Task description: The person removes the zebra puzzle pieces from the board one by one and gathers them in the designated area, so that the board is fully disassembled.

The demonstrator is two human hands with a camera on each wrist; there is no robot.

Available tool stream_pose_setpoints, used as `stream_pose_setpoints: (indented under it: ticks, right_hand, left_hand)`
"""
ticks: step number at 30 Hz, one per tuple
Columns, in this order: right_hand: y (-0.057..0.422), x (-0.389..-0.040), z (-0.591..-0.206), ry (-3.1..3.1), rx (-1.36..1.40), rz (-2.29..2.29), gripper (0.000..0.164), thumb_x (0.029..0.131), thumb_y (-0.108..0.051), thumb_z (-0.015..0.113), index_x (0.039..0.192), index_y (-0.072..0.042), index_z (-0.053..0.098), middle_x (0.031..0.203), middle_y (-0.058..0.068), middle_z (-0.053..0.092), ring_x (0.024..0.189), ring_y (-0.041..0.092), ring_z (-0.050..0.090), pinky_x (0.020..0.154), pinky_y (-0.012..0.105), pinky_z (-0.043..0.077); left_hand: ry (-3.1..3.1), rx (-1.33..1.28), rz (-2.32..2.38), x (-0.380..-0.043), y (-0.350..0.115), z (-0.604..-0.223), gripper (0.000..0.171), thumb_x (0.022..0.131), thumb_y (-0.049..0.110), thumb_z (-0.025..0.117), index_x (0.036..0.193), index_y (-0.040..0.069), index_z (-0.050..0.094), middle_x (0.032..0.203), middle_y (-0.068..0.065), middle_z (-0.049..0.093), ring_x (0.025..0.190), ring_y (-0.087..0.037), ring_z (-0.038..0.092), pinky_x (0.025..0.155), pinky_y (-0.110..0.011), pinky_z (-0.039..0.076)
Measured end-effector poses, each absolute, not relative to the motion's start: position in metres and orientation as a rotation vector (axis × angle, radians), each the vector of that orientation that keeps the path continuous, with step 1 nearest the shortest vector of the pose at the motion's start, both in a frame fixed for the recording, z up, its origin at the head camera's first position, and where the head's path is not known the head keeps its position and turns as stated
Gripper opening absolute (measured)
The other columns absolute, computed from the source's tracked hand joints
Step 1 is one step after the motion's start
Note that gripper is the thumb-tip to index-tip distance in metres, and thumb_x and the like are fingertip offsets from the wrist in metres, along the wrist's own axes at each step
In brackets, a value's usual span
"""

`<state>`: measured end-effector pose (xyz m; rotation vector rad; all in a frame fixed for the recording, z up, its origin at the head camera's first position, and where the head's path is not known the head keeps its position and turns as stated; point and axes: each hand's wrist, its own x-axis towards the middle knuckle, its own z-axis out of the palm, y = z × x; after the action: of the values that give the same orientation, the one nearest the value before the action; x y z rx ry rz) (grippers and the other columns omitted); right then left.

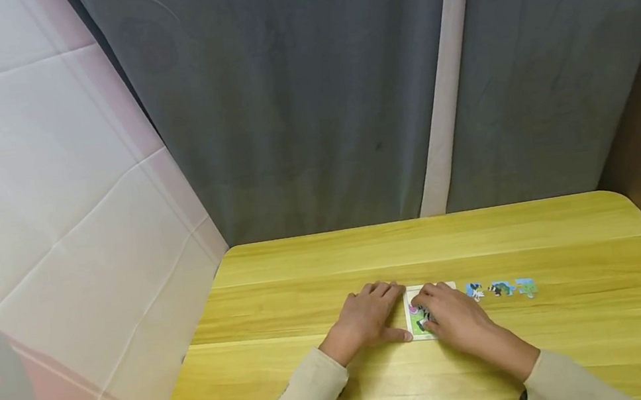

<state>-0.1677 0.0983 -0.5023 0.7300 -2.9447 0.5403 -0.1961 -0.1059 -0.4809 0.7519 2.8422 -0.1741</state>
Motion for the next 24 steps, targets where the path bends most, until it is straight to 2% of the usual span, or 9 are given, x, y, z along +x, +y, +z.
stream_pose_setpoints:
  ticks: [7,16,24]
  right_hand:
    - [0.098,-0.169,-0.503,-2.960,0.706,0.612,0.039,0.085,-0.016,0.089,0.121,-0.014,0.075,0.123,0.001,0.069,0.111,0.024,0.065,0.089,0.041,0.058]
    - [0.100,-0.175,-0.503,-2.932,0.732,0.648,0.040,0.081,-0.017,0.092,0.117,-0.016,0.075,0.112,-0.002,0.067,0.095,0.016,0.061,0.081,0.036,0.052]
    - [0.101,-0.180,-0.506,-2.934,0.706,0.742,0.040,0.080,-0.014,0.093,0.114,-0.017,0.073,0.109,-0.004,0.065,0.094,0.013,0.059,0.082,0.037,0.051]
  left_hand:
    - [2.840,0.772,-0.197,-0.196,-0.105,-0.480,0.097,0.087,0.077,0.067,0.165,0.029,0.034,0.169,0.006,0.041,0.153,-0.023,0.045,0.104,-0.050,0.057]
    - [2.837,0.777,-0.192,-0.198,-0.105,-0.480,0.096,0.088,0.076,0.067,0.165,0.029,0.034,0.169,0.005,0.041,0.152,-0.024,0.045,0.103,-0.049,0.058]
    - [2.834,0.775,-0.194,-0.199,-0.104,-0.480,0.096,0.088,0.077,0.066,0.165,0.029,0.034,0.169,0.005,0.041,0.153,-0.024,0.045,0.104,-0.049,0.057]
